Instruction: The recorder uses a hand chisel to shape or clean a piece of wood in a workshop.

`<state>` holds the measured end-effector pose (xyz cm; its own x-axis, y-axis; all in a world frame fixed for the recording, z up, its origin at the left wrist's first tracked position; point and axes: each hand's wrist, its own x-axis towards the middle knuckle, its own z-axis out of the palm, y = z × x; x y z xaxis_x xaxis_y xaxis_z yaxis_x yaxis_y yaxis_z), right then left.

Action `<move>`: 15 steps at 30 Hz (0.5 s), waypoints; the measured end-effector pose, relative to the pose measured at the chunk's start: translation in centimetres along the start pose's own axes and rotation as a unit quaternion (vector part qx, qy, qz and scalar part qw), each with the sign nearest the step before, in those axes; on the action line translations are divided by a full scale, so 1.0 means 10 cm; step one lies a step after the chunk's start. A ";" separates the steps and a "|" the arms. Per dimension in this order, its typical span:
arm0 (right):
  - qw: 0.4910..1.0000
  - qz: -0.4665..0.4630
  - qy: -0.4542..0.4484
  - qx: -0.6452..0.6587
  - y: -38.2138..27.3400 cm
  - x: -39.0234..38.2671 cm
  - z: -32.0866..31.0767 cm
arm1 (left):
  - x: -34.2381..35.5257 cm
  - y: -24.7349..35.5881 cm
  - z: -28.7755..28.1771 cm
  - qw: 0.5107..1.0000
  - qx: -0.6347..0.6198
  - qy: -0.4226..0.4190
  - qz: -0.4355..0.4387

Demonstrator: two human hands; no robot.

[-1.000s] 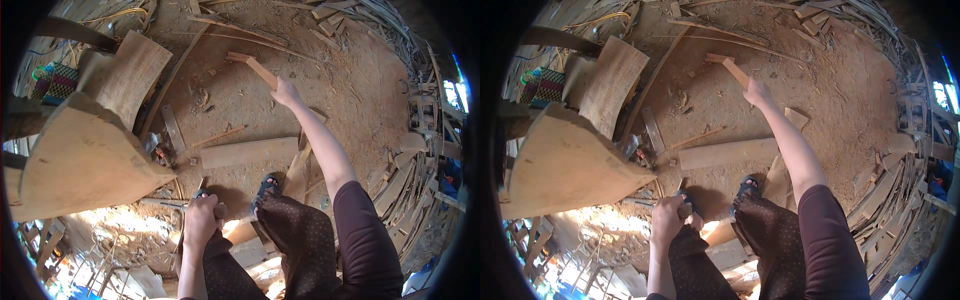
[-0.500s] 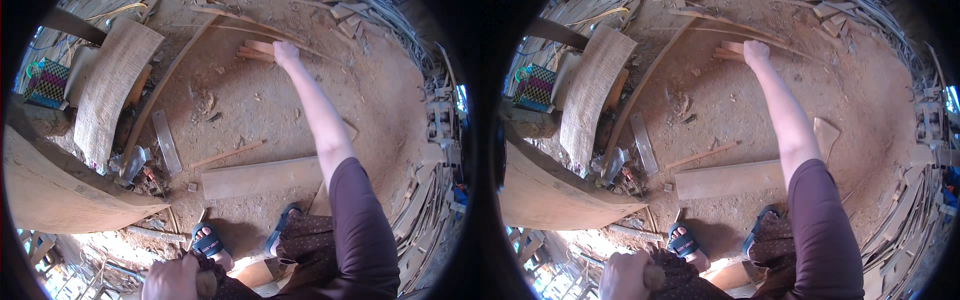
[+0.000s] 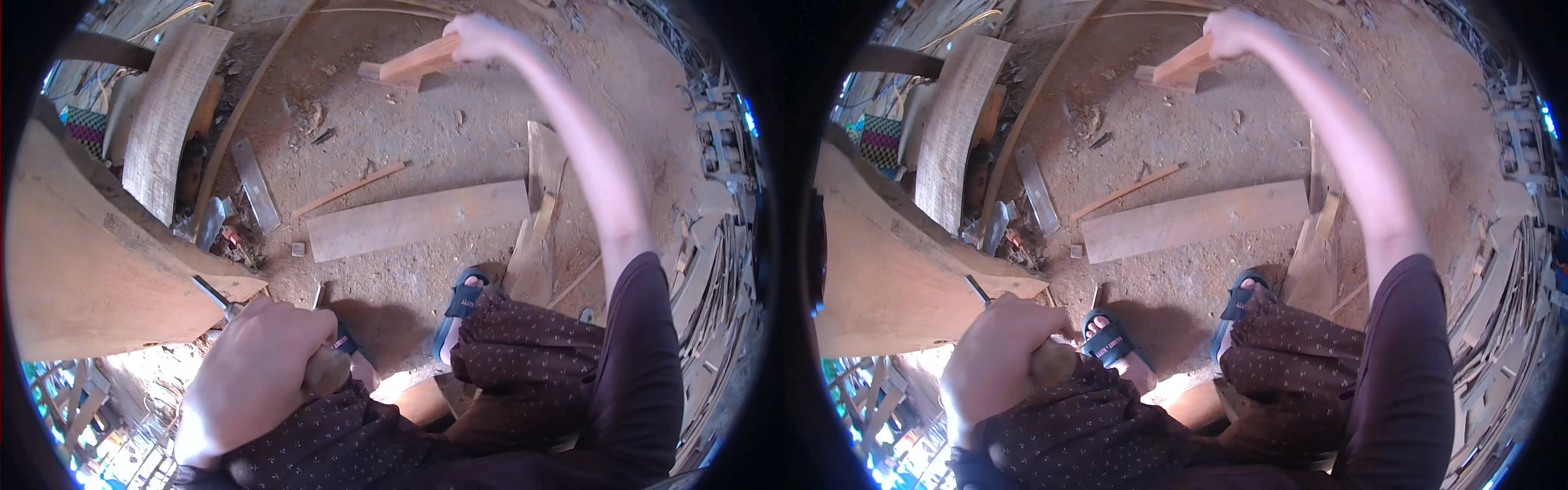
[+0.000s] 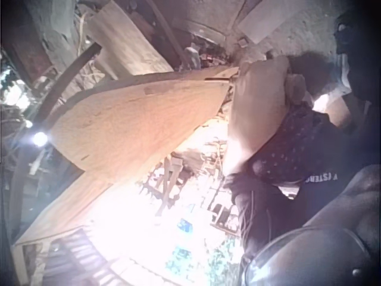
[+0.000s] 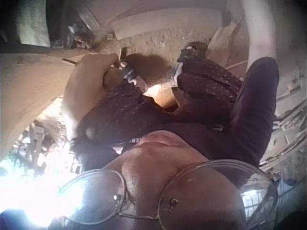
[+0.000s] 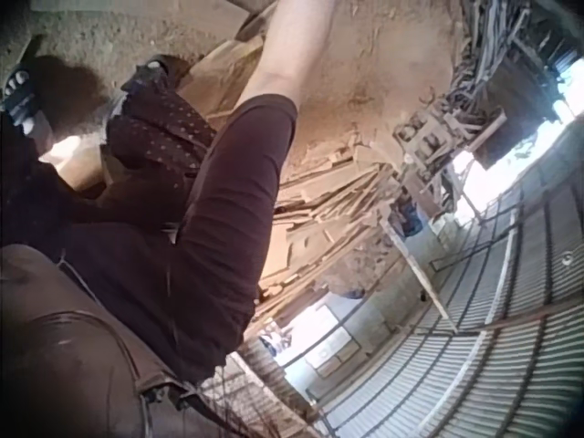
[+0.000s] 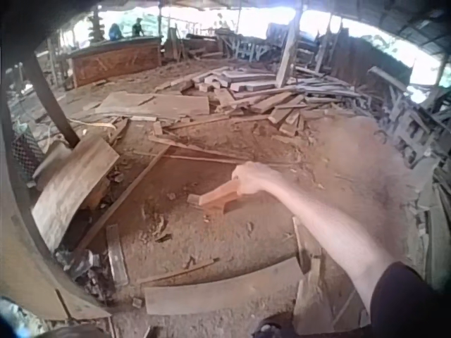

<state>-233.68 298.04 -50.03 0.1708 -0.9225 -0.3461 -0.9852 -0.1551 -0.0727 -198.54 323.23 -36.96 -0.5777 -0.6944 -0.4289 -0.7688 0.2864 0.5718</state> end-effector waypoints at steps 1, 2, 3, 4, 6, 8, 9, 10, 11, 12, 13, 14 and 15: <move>0.996 0.013 0.087 -0.020 -0.02 0.06 0.21 | -0.06 0.05 -0.04 0.999 0.004 -0.028 -0.030; 0.992 0.053 0.115 -0.008 -0.05 0.14 0.41 | -0.12 0.12 -0.07 0.999 -0.001 -0.040 -0.019; 0.982 0.110 0.152 0.000 -0.08 0.24 0.58 | -0.16 0.17 -0.11 1.000 -0.012 -0.023 0.009; 0.980 0.128 0.153 0.019 -0.06 0.33 0.70 | -0.18 0.22 -0.11 0.998 0.009 -0.056 0.006; 0.974 0.142 0.171 0.042 -0.02 0.45 0.91 | -0.24 0.34 -0.05 0.998 0.030 -0.045 -0.029; 0.986 0.110 0.119 0.024 -0.01 0.46 1.03 | -0.35 0.41 -0.03 0.997 0.033 -0.026 -0.061; 0.993 0.087 0.086 -0.001 0.01 0.43 1.01 | -0.43 0.43 -0.05 0.997 0.037 -0.043 -0.056; 0.992 0.084 0.089 0.000 0.02 0.38 0.95 | -0.51 0.45 -0.06 0.996 0.042 -0.058 -0.051; 0.996 0.048 0.080 -0.013 0.03 0.31 0.85 | -0.58 0.46 -0.06 0.996 0.044 -0.055 -0.054; 0.997 0.018 0.073 -0.028 0.02 0.21 0.73 | -0.64 0.47 -0.05 0.998 0.026 -0.020 -0.060; 0.997 0.013 0.069 -0.023 0.03 0.12 0.56 | -0.71 0.49 -0.06 0.998 0.008 0.013 -0.065; 0.998 0.025 -0.032 0.041 0.06 0.02 0.35 | -0.74 0.46 -0.09 0.999 -0.026 0.017 -0.037; 0.987 0.038 -0.121 0.100 0.09 -0.11 0.16 | -0.83 0.50 -0.08 0.994 0.004 0.051 -0.094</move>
<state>-234.71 299.51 -51.22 0.1179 -0.8132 -0.5700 -0.9770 0.0077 -0.2130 -197.38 329.94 -29.93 -0.3930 -0.7996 -0.4541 -0.8627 0.1497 0.4830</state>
